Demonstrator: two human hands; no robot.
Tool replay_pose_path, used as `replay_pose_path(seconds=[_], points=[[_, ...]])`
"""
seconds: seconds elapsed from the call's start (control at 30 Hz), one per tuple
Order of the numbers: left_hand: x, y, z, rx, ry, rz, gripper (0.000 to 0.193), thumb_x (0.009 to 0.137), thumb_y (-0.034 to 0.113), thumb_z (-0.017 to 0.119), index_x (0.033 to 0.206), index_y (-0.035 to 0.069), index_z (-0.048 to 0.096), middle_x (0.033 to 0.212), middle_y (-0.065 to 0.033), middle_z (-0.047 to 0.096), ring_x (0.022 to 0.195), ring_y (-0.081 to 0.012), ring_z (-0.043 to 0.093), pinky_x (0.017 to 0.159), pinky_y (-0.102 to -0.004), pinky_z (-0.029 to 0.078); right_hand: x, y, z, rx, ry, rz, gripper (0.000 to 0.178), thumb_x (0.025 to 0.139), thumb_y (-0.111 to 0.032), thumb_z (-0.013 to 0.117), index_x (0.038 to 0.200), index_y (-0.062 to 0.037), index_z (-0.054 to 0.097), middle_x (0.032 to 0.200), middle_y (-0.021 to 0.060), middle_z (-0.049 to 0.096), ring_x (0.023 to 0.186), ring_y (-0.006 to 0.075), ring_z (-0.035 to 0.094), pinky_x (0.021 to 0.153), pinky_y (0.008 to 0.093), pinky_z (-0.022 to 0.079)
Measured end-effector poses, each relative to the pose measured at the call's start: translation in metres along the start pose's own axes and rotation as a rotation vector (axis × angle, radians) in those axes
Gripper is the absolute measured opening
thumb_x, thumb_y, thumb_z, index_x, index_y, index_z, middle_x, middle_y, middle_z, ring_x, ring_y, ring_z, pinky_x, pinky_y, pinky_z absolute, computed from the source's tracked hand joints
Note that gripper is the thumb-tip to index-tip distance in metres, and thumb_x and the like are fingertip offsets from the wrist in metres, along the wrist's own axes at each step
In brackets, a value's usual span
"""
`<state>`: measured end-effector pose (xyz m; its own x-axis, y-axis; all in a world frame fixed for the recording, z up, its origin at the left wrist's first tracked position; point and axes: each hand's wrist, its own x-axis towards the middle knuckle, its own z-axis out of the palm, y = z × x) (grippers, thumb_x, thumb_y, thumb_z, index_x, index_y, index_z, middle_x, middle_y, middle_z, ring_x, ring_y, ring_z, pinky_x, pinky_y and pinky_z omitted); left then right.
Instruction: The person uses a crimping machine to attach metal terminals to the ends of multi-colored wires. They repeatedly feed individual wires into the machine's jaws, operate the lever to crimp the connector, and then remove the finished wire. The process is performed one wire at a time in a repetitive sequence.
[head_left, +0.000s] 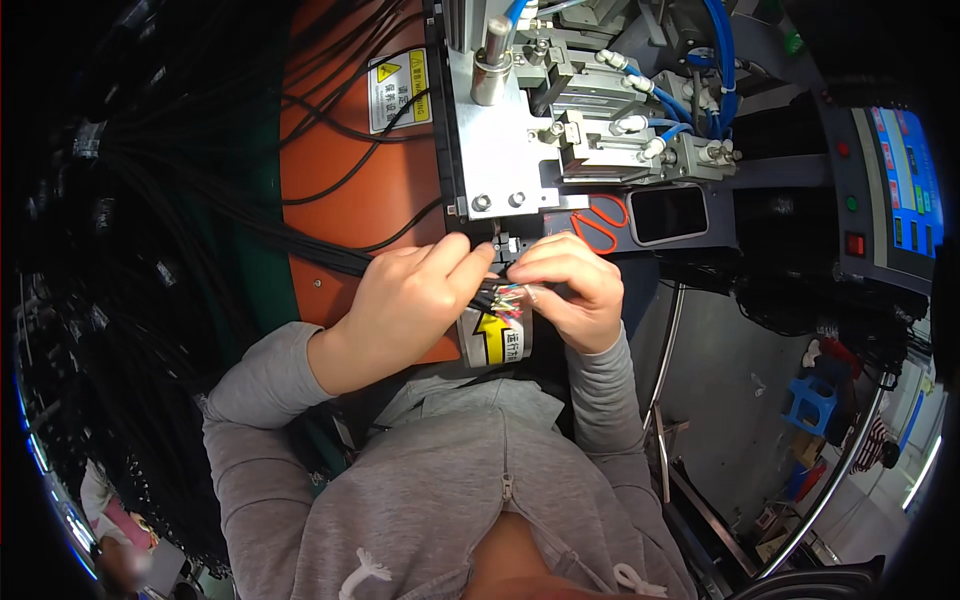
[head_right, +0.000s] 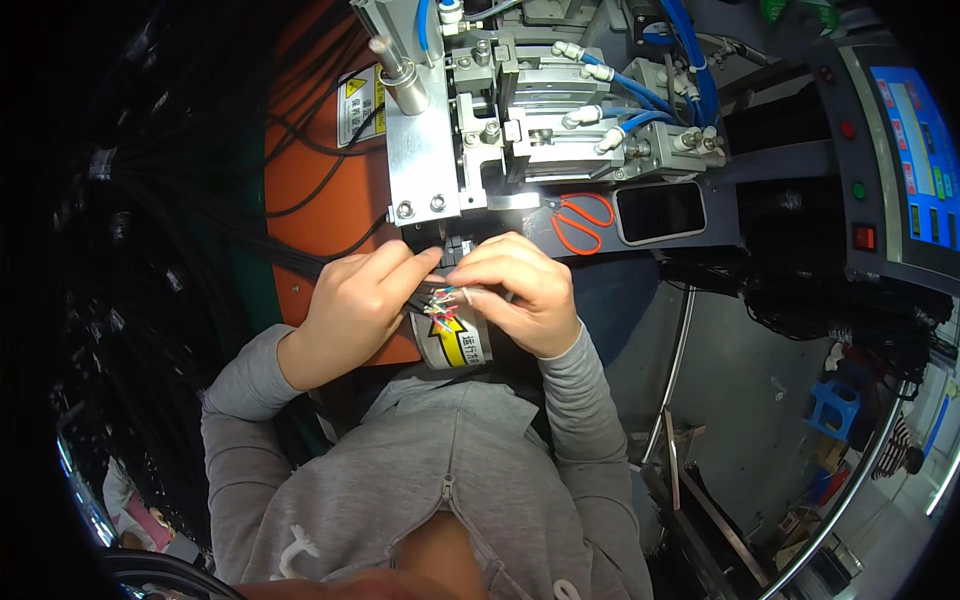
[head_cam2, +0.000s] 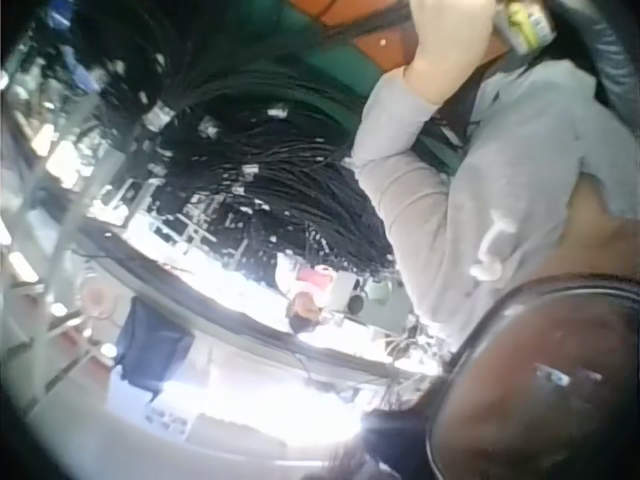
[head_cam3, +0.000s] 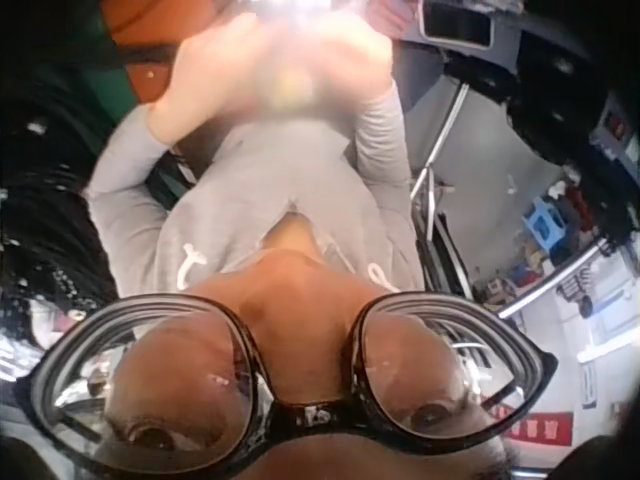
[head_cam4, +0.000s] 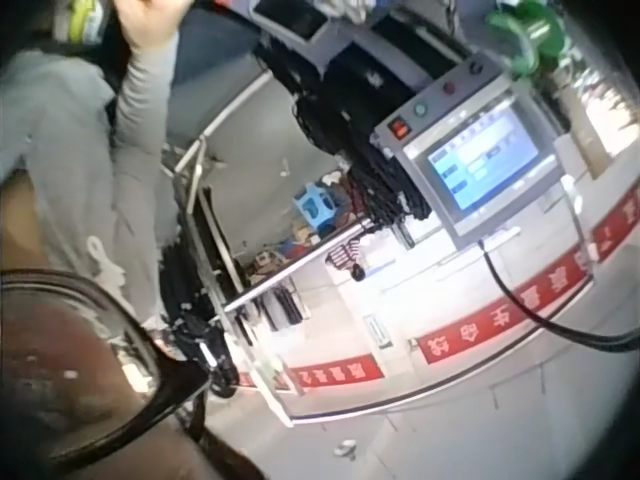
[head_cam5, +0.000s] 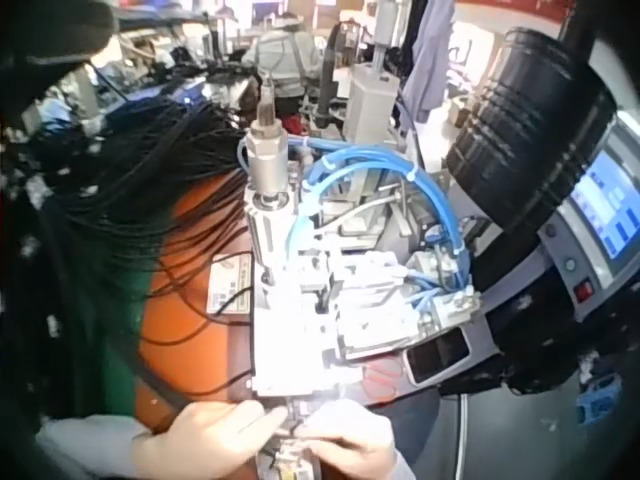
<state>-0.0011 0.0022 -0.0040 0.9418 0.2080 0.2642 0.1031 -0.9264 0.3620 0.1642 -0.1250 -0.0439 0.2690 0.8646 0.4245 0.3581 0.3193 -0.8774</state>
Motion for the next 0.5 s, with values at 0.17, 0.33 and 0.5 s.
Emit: replay_pose_path(seconds=[0.17,0.33,0.5], points=[[0.01,-0.005,-0.004,-0.111,0.391,0.355,0.039,0.075,0.018,0.07,0.109,0.001,0.066,0.111,-0.015,0.059,0.078,-0.0212,0.062,0.064,-0.0264,0.049,-0.004,-0.007,0.001,0.085,0.222,0.063,0.018,0.067,0.004,0.076,0.082,0.0,0.067,0.078,0.01,0.066,0.073,0.0201,0.062,0.066,0.0293,0.049],[0.007,-0.003,0.0,-0.189,0.251,0.198,0.03,0.07,0.008,0.072,0.098,-0.001,0.067,0.081,-0.0095,0.063,0.062,-0.0189,0.061,0.053,-0.0276,0.049,0.001,-0.027,0.014,-0.053,0.294,0.1,0.016,0.066,0.002,0.078,0.075,-0.0007,0.065,0.074,0.0098,0.065,0.067,0.0153,0.06,0.06,0.0256,0.046],[0.011,0.002,0.004,-0.216,0.405,0.151,0.023,0.072,0.013,0.072,0.092,0.003,0.065,0.074,-0.0042,0.06,0.061,-0.016,0.06,0.047,-0.0266,0.046,0.009,-0.038,0.033,0.343,0.531,0.118,0.015,0.073,0.003,0.075,0.084,0.0039,0.064,0.085,0.0123,0.067,0.079,0.0223,0.066,0.07,0.0302,0.052]])
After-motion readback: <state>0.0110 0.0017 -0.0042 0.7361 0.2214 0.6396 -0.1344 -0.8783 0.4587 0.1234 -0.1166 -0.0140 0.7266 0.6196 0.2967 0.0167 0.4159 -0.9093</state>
